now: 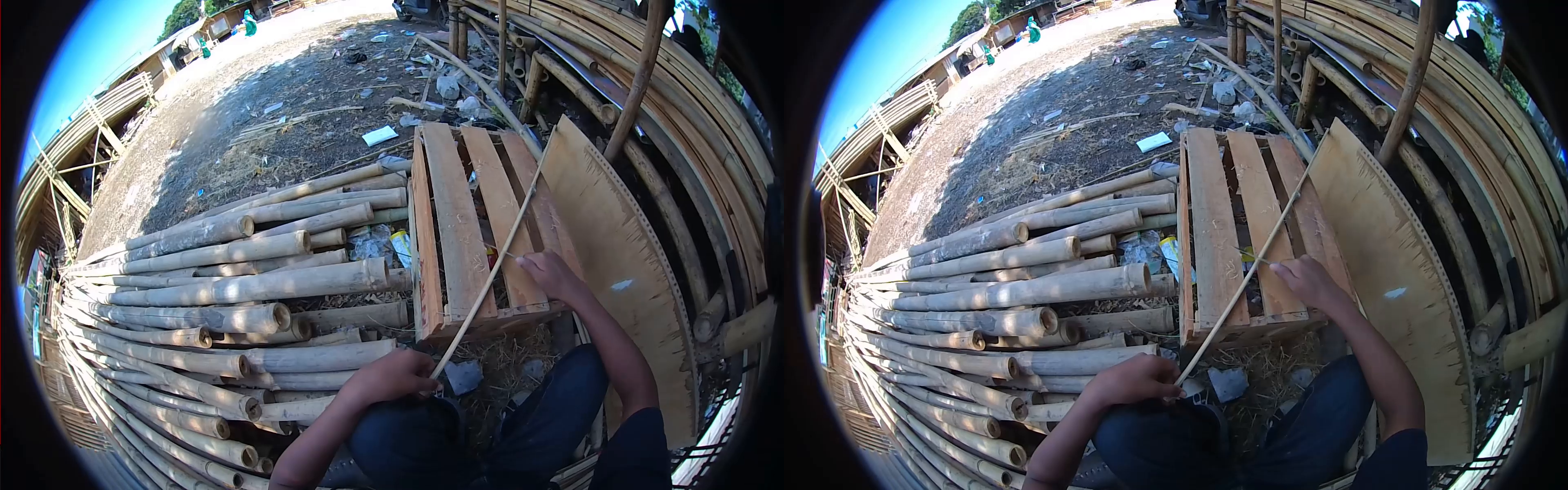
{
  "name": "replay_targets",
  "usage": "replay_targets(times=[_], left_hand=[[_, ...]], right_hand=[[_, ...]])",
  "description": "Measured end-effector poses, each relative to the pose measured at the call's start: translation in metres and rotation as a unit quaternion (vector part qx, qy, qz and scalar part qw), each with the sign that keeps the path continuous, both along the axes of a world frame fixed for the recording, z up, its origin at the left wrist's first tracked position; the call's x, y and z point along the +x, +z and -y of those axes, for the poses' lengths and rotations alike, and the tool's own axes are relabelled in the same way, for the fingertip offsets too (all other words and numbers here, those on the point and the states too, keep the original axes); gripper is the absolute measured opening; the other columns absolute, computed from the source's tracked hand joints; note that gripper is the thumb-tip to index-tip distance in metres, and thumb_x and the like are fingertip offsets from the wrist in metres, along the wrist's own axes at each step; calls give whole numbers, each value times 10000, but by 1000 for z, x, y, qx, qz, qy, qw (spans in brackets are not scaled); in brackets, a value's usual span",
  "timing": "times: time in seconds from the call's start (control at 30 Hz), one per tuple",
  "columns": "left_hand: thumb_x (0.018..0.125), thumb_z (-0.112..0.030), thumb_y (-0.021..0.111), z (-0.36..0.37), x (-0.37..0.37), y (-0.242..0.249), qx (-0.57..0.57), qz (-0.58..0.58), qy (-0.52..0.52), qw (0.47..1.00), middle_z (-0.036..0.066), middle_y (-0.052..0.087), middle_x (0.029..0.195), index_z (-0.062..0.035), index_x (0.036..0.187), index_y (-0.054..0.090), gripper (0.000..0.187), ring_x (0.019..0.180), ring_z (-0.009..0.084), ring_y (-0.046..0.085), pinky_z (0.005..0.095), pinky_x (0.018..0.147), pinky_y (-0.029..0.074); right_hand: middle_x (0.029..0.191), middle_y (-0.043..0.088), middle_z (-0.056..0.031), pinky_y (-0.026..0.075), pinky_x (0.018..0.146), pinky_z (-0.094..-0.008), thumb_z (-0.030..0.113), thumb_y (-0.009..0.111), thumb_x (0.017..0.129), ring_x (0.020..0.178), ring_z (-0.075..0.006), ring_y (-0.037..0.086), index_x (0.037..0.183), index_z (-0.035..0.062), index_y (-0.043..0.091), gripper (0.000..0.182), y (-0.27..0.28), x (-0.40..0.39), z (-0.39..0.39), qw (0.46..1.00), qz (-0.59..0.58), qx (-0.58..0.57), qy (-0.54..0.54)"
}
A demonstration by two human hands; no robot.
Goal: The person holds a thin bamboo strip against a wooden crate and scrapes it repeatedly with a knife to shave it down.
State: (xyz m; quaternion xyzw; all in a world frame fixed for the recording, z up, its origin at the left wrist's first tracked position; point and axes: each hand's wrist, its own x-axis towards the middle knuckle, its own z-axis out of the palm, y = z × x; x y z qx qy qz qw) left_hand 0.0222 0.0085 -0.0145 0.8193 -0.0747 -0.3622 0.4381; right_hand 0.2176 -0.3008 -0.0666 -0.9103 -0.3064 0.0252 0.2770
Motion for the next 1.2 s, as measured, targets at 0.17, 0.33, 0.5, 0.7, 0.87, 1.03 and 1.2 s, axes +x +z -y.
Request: replay_targets(times=[0.17,0.33,0.5,0.7,0.87,1.03,1.2], left_hand=[[839,-323,709,2,-3,8,36,-13,-8,999,111,657,740,-8,900,659,324,685,216,612,355,675,470],[825,-338,722,0,-5,0,20,12,-9,1000,102,639,712,-4,879,648,346,667,216,604,356,650,460],[817,-348,730,1,-4,7,23,-1,5,1000,97,634,712,-2,878,644,362,670,215,602,358,648,459],[820,-347,729,3,-2,8,36,-8,-4,999,96,641,720,-4,882,640,360,671,215,605,357,651,462],[844,-329,709,0,0,0,4,-14,-8,1000,93,677,755,-9,911,633,336,686,210,626,359,652,466],[884,-230,688,1,4,-6,16,4,43,999,94,700,774,18,913,625,258,737,172,694,315,686,530],[846,-263,737,2,3,-9,-48,-25,67,996,114,681,747,26,860,604,319,704,177,713,314,650,539]], right_hand=[[726,606,-266,454,669,-523,370,470,986,727,-461,593,784,-18,635,468,2,-8,-2,996,20,-82,-13],[772,613,-288,454,688,-521,403,458,993,772,-452,614,821,-35,633,502,-14,71,50,980,80,-81,-165],[779,593,-333,437,707,-492,382,457,994,768,-450,607,836,-93,608,523,-13,53,23,980,-188,33,-55],[721,575,-294,428,672,-493,376,477,974,723,-454,580,745,-43,607,495,20,6,-6,996,-83,-29,32],[679,585,-255,429,670,-512,381,479,967,707,-447,585,715,0,620,479,8,37,-3,999,6,-43,27],[684,599,-246,437,677,-516,396,471,970,717,-435,598,724,21,648,482,-2,60,-3,998,66,-23,4],[699,614,-247,466,705,-504,397,470,971,736,-435,612,761,29,676,471,2,68,-8,991,110,-60,-39]])
